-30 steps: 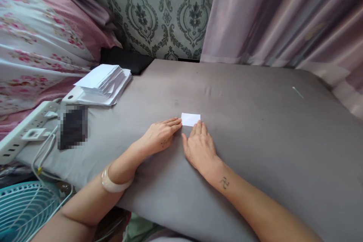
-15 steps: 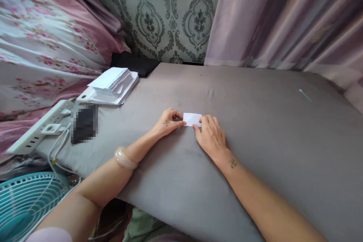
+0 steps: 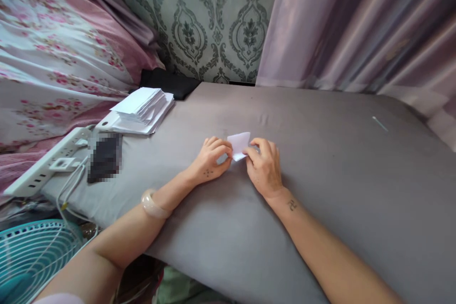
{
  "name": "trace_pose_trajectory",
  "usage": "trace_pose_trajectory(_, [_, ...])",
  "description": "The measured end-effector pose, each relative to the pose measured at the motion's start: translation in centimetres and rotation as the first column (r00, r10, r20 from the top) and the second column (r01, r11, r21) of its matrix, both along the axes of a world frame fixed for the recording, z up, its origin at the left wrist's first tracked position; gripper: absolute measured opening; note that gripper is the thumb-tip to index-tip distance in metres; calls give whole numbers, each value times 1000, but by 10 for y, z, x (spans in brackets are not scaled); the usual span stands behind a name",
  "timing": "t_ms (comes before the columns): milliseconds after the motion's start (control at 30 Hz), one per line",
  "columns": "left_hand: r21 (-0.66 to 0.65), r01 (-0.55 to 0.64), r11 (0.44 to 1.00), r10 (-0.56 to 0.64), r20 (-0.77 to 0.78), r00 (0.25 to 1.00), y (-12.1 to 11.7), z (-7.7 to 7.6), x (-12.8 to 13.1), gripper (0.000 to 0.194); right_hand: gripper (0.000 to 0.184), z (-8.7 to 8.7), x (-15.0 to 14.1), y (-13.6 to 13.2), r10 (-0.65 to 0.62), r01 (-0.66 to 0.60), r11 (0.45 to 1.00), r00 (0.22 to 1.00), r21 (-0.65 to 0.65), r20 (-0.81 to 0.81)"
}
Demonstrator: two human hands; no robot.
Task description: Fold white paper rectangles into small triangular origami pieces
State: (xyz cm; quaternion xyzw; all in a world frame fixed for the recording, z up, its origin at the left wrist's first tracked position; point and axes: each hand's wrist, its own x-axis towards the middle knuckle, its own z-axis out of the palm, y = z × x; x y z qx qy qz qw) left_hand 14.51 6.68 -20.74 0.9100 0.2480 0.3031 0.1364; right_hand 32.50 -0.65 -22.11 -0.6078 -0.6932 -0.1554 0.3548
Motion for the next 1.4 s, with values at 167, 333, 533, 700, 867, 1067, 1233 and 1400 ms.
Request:
trace_pose_trajectory(167, [63, 33, 997, -18, -225, 974, -1, -4, -5, 23, 20, -1, 4, -3, 58, -48, 989, 996, -136, 69])
trace_pose_trajectory(333, [-21, 15, 1000, -21, -278, 960, -2, -7, -5, 22, 25, -2, 4, -18, 101, -45, 940, 984, -339, 147])
trace_pose_trajectory(533, [-210, -110, 972, 68, -198, 978, -5, -7, -3, 20, 24, 8, -3, -24, 98, -6, 920, 972, -392, 214])
trace_pose_trajectory(700, [-352, -176, 919, 128, -157, 979, -3, -7, -3, 19, 22, 10, -5, -23, 53, 19, 896, 987, -444, 149])
trace_pose_trajectory(867, [-404, -171, 899, 134, -118, 984, 2, -8, -5, 24, 24, 11, -6, -23, 39, 27, 884, 990, -466, 132])
trace_pose_trajectory(1067, [-434, -189, 881, 159, -105, 982, 3, -9, -5, 30, 26, 4, -5, -19, 34, 21, 918, 991, -397, 131])
trace_pose_trajectory(1233, [-489, -208, 847, 196, -77, 978, 3, -7, -2, 17, 30, 1, -6, -13, -21, 25, 931, 1000, -364, 15])
trace_pose_trajectory(1400, [-519, -258, 815, 242, -99, 965, 6, -5, 2, 11, 24, -1, -7, -8, -66, 39, 929, 996, -368, -62])
